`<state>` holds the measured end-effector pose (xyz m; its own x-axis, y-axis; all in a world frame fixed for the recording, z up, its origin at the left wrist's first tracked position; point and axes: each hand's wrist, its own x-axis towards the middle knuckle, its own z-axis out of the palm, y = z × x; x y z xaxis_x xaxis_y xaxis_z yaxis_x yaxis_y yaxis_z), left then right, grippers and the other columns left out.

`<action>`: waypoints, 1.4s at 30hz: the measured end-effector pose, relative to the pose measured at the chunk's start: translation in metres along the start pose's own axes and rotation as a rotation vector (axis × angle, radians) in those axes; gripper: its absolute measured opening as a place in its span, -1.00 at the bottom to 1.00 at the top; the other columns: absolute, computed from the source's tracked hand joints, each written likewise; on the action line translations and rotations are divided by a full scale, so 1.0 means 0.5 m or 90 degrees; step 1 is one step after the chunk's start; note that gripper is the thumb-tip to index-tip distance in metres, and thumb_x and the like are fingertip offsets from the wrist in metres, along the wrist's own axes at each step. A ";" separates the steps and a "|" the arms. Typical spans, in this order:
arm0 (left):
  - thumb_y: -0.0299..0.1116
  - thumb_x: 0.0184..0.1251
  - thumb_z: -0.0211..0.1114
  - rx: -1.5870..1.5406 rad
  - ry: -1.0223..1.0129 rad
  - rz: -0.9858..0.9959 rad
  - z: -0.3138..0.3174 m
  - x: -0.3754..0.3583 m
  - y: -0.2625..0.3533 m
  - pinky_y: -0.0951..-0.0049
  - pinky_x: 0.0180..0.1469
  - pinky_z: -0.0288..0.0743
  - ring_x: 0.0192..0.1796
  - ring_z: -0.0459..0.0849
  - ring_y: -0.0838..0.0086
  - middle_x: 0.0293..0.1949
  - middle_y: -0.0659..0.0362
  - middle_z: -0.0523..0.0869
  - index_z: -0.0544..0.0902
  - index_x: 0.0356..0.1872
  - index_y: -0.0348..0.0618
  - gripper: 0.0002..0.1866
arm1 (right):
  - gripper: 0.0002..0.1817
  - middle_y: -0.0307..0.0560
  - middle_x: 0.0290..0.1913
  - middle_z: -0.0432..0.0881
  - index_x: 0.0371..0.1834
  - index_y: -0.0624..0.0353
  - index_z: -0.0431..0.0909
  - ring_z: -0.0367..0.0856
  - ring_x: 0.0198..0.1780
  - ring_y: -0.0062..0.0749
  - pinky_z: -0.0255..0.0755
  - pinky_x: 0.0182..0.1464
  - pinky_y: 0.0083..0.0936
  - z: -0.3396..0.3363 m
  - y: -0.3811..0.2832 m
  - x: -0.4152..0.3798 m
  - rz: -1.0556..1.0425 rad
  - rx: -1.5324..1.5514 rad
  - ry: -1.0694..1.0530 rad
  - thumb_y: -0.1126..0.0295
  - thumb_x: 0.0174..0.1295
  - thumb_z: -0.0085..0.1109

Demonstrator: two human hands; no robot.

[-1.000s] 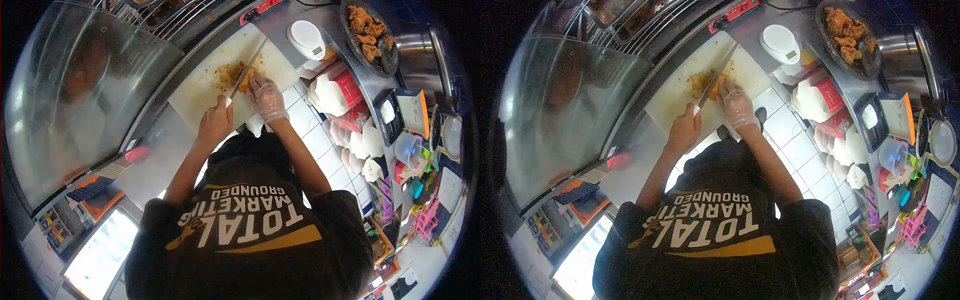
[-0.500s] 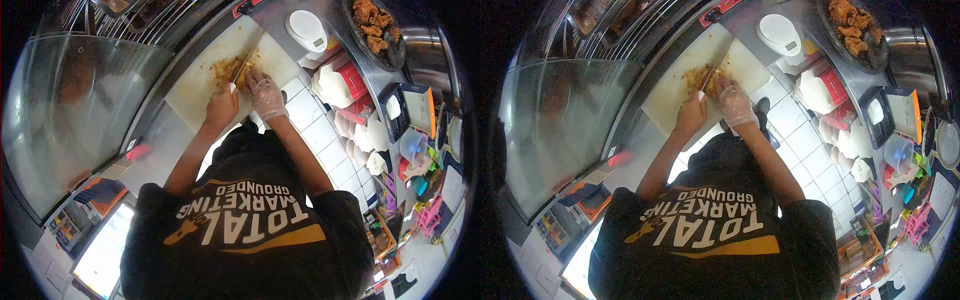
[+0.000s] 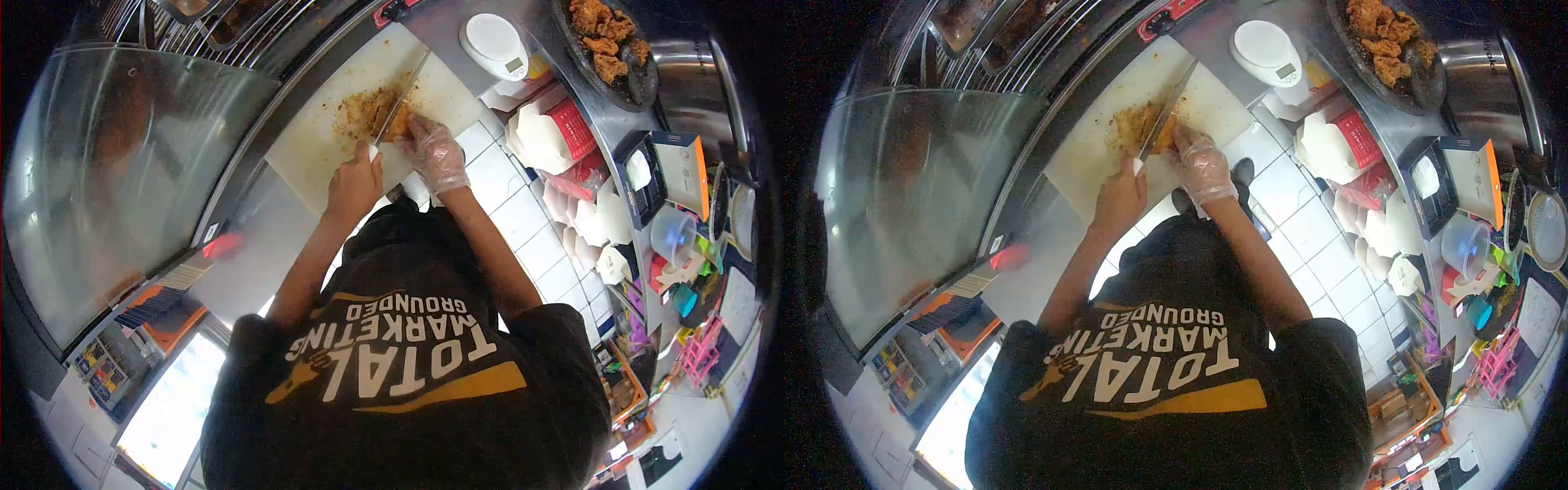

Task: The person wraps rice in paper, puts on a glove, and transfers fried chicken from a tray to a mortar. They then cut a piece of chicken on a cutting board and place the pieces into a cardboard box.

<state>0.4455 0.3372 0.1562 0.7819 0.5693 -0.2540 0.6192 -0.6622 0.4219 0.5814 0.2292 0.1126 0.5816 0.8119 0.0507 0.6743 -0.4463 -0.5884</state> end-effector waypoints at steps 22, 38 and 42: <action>-0.21 0.43 0.06 -0.057 0.001 -0.032 0.047 0.047 0.011 -0.16 -0.24 0.51 -0.33 0.65 -0.24 -0.47 -0.29 0.64 0.37 -0.04 -0.28 -0.68 | -0.48 0.05 0.12 0.58 0.16 0.18 0.54 0.58 0.06 -0.05 0.51 0.10 -0.28 0.003 0.007 0.008 -0.005 -0.004 -0.015 0.14 0.18 0.27; -0.17 0.45 0.06 -0.038 0.009 -0.025 0.062 0.002 0.015 -0.10 -0.36 0.54 -0.41 0.67 -0.20 -0.54 -0.22 0.64 0.36 0.08 -0.24 -0.63 | -0.68 0.03 -0.03 0.65 -0.04 0.15 0.64 0.64 -0.06 -0.05 0.54 -0.01 -0.29 0.015 0.054 -0.015 -0.016 -0.010 0.016 0.24 0.20 0.29; -0.17 0.46 0.06 -0.094 0.040 0.002 0.070 -0.018 0.001 -0.12 -0.32 0.53 -0.38 0.66 -0.21 -0.50 -0.25 0.65 0.36 0.08 -0.24 -0.63 | -0.71 0.04 -0.09 0.66 -0.05 0.14 0.64 0.64 -0.11 -0.01 0.54 -0.03 -0.27 -0.003 0.042 -0.005 -0.048 0.001 0.024 0.30 0.18 0.29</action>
<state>0.4413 0.3150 0.1282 0.7751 0.5995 -0.1994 0.5957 -0.5882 0.5469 0.5948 0.2175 0.1014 0.5456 0.8287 0.1247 0.7159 -0.3835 -0.5835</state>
